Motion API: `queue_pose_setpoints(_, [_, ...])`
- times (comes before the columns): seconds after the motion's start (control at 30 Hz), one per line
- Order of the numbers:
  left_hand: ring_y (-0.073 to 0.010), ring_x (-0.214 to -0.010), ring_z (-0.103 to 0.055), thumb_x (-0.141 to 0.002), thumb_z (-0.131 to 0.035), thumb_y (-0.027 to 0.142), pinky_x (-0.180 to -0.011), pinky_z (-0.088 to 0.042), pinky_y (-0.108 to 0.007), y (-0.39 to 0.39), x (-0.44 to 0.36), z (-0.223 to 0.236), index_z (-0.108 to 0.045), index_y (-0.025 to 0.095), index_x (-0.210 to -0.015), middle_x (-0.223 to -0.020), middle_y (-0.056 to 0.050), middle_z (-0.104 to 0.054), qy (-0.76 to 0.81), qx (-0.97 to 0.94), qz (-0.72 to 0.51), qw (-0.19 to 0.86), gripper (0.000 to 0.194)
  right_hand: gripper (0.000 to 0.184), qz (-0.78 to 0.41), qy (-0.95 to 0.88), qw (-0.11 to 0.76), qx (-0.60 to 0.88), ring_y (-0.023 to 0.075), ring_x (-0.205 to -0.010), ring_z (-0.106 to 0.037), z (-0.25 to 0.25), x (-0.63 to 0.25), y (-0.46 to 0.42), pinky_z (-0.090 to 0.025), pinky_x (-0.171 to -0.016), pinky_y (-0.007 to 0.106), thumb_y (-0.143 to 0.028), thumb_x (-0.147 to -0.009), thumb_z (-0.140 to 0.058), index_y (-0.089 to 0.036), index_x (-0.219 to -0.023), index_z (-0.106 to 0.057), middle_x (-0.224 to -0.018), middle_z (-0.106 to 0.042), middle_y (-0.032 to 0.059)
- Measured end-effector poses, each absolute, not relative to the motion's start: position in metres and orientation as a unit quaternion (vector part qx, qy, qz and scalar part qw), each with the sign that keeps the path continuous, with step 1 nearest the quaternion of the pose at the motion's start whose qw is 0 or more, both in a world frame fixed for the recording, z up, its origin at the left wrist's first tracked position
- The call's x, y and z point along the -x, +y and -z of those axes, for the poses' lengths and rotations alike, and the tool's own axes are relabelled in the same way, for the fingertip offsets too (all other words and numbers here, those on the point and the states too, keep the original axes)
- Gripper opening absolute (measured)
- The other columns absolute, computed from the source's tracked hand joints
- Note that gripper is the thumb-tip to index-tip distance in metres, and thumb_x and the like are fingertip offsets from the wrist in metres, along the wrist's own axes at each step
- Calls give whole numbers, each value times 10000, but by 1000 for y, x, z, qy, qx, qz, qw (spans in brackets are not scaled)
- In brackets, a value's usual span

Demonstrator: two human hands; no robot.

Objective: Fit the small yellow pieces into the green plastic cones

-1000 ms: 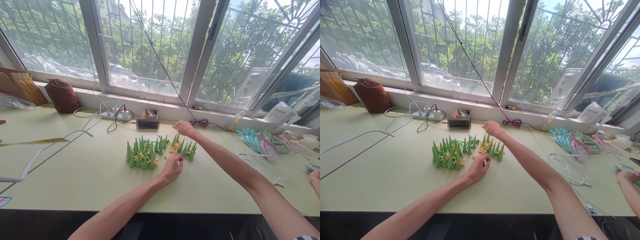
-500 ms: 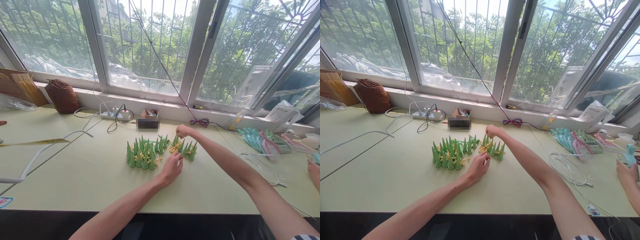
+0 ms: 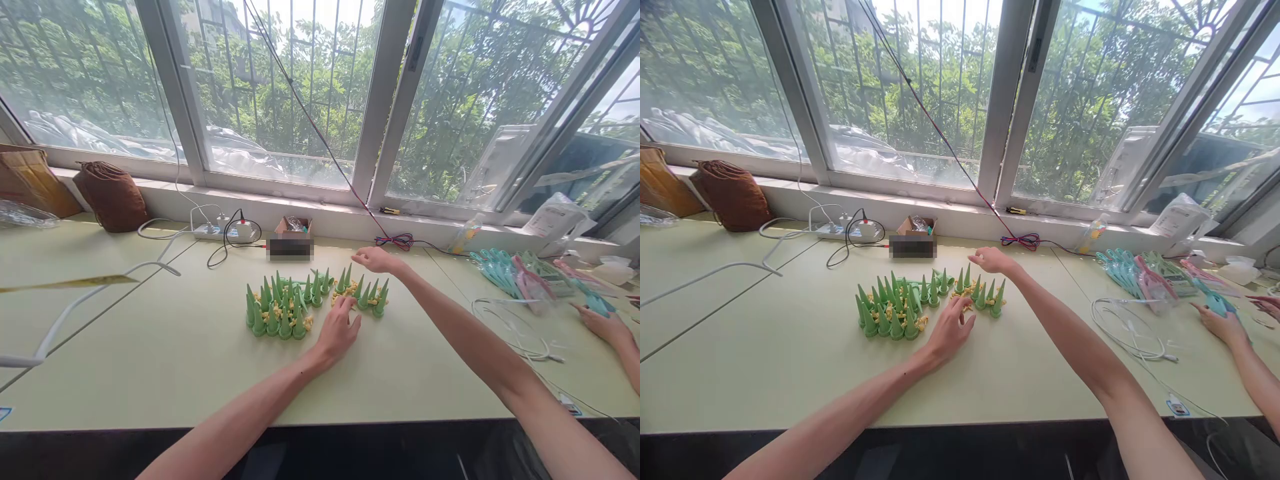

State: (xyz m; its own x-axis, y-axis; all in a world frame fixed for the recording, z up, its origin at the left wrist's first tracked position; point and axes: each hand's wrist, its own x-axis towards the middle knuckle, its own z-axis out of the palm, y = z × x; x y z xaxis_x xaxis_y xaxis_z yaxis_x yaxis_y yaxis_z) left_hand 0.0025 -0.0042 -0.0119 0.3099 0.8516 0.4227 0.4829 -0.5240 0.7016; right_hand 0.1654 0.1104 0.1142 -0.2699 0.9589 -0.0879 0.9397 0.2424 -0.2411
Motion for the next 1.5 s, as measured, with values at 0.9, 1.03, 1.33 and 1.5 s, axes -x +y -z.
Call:
queue_pose_setpoints(0.9, [-278, -1188, -531, -758, -675, 148, -978, -429, -366, 31, -32, 0, -407, 155, -1293, -1237, -163, -501, 486, -770, -307, 276, 598, 533, -249, -718, 320, 566, 159, -710, -614, 9, -222, 22, -549, -743, 350, -357, -739, -710, -186, -1208, -522, -1120, -601, 94])
queue_pose_setpoints(1.03, [-263, -1157, -540, -768, -655, 153, -953, -446, -356, 30, -36, 0, -397, 188, -1299, -1220, -135, -505, 490, -768, -301, 281, 592, 460, -240, -725, 344, 547, 193, -819, -642, 9, -223, 23, -545, -745, 330, -328, -755, -680, -197, -1176, -552, -1069, -642, 79])
queue_pose_setpoints(1.33, [-273, -1156, -533, -770, -624, 151, -930, -446, -353, 38, -51, 5, -435, 192, -1246, -1215, -142, -522, 491, -772, -292, 279, 513, 448, -226, -709, 386, 545, 229, -943, -651, 18, -231, 23, -544, -781, 328, -334, -799, -656, -204, -1217, -561, -1109, -662, 88])
queue_pose_setpoints(1.5, [-277, -1191, -518, -775, -614, 149, -953, -442, -362, 42, -58, 6, -428, 196, -1274, -1244, -147, -526, 484, -776, -290, 284, 534, 454, -217, -703, 395, 550, 234, -972, -655, 22, -235, 25, -538, -833, 349, -330, -814, -646, -220, -1245, -557, -1126, -666, 81])
